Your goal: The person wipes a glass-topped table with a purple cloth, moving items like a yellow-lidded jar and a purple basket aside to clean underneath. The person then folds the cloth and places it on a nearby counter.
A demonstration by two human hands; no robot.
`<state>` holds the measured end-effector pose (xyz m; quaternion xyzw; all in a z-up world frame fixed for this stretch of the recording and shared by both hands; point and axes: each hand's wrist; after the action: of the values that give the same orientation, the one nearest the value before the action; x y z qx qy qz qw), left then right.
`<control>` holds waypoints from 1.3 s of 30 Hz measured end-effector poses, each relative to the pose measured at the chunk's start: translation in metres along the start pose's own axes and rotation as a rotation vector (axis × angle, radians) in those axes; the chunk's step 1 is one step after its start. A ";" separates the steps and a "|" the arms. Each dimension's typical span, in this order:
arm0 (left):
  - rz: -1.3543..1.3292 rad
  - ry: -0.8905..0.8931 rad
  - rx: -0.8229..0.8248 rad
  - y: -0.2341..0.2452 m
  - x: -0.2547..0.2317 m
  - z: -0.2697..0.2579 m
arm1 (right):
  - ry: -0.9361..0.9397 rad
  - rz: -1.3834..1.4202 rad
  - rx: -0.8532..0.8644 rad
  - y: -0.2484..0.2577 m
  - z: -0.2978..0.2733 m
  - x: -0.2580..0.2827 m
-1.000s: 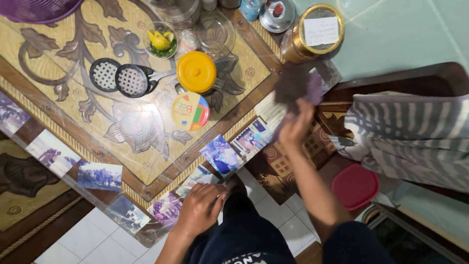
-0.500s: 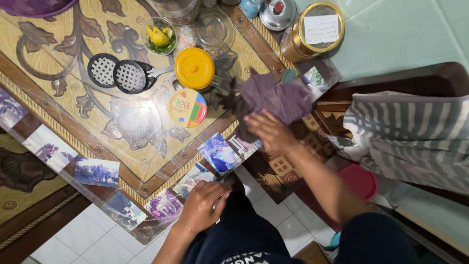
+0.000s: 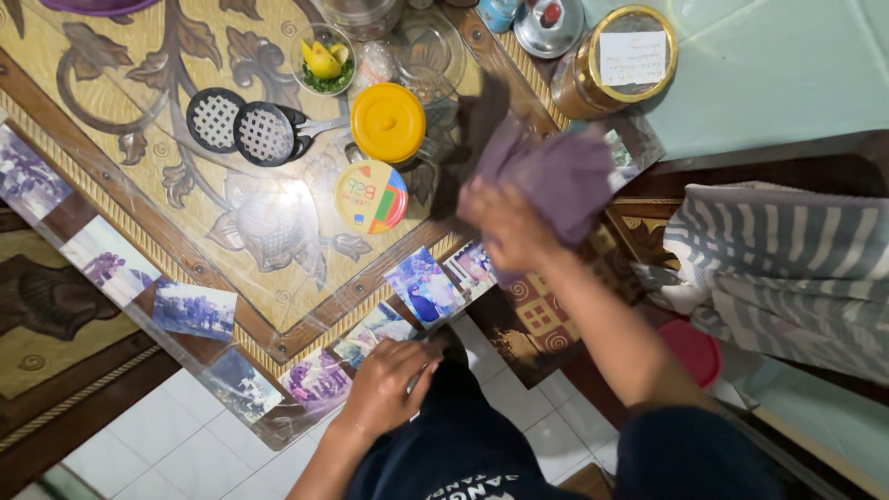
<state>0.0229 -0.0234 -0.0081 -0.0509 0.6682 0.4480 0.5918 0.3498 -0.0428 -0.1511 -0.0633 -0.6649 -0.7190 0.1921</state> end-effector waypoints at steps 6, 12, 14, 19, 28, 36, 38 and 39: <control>0.004 -0.020 -0.047 0.011 0.003 -0.004 | -0.309 -0.084 -0.067 0.010 0.004 0.021; 0.028 -0.015 -0.029 0.011 0.015 -0.020 | -0.589 -0.176 0.062 0.039 0.075 0.038; 0.005 0.014 -0.046 0.011 0.017 -0.030 | -0.501 -0.208 0.268 0.036 0.067 0.063; -0.058 0.019 -0.124 0.017 0.028 -0.057 | -0.379 0.218 -0.029 0.030 0.002 0.080; -0.065 0.049 -0.211 0.046 0.049 -0.112 | -0.148 -0.198 0.135 -0.045 -0.002 0.185; -0.002 0.042 -0.342 0.084 0.059 -0.174 | 0.271 0.118 0.038 -0.116 0.096 0.287; 0.020 0.087 -0.365 0.093 0.058 -0.195 | 0.278 0.084 0.023 -0.124 0.153 0.276; 0.031 0.106 -0.378 0.098 0.057 -0.204 | 0.248 0.062 0.050 -0.126 0.180 0.276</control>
<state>-0.2042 -0.0733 -0.0244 -0.1743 0.6029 0.5714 0.5288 0.0215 0.0859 -0.1538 0.0103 -0.6514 -0.6983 0.2967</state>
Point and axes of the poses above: each hand's wrist, its own z-axis towards the middle knuckle, its own y-axis out of the back of the hand, x = y × z, and after that the axes turned 11 degrees about -x, right-handed
